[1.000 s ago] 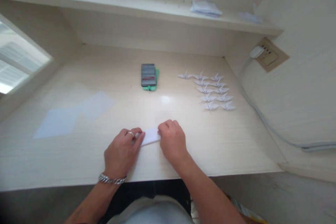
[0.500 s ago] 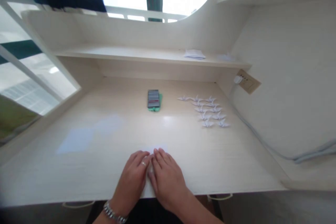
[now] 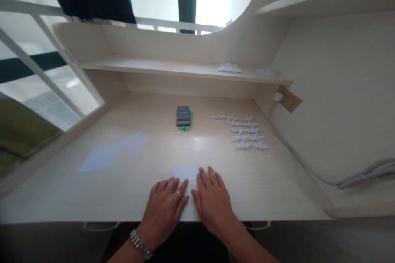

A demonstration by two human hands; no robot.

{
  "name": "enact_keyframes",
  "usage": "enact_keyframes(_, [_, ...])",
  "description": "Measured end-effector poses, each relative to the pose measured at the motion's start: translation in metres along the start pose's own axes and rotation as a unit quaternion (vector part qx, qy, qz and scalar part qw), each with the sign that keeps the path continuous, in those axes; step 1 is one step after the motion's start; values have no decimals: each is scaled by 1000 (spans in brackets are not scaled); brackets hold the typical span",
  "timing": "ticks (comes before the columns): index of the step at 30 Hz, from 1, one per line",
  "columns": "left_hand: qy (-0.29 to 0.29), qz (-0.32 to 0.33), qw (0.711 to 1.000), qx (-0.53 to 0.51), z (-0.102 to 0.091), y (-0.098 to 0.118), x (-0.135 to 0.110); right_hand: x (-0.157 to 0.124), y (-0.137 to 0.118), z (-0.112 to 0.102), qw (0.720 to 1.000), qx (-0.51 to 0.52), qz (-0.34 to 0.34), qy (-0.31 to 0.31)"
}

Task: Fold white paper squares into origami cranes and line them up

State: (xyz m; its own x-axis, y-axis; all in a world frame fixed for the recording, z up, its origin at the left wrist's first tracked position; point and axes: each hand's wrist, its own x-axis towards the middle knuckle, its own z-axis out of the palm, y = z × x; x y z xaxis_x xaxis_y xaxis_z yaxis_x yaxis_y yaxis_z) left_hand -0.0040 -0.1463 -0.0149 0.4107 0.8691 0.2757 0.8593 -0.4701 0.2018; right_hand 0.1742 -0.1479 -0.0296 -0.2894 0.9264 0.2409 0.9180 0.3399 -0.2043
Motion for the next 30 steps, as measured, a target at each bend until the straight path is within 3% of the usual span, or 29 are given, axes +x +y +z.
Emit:
enact_keyframes(4, [-12,5,1000,1,1,1,0,1,-18,9,997,45,-60,8])
enact_keyframes(7, [-13,3,1000,-1,-1,1,-3,-1,-24,10,997,60,-48,-6])
enact_keyframes(14, [-26,-69,996,58,-20,-14,-23,-3,-22,6,997,64,-28,-27])
enact_keyframes(18, [-18,-66,996,51,-26,-24,-22,-2,-23,7,998,61,-28,-18])
enact_keyframes(21, [1,7,1000,7,-24,-27,-1,0,-26,5,998,60,-28,-17])
enact_keyframes(26, [-129,162,978,-2,-20,-31,45,5,-20,-1,997,67,-44,-8])
enact_keyframes(30, [-183,210,960,37,-23,-29,60,1,-1,-6,998,50,-43,0])
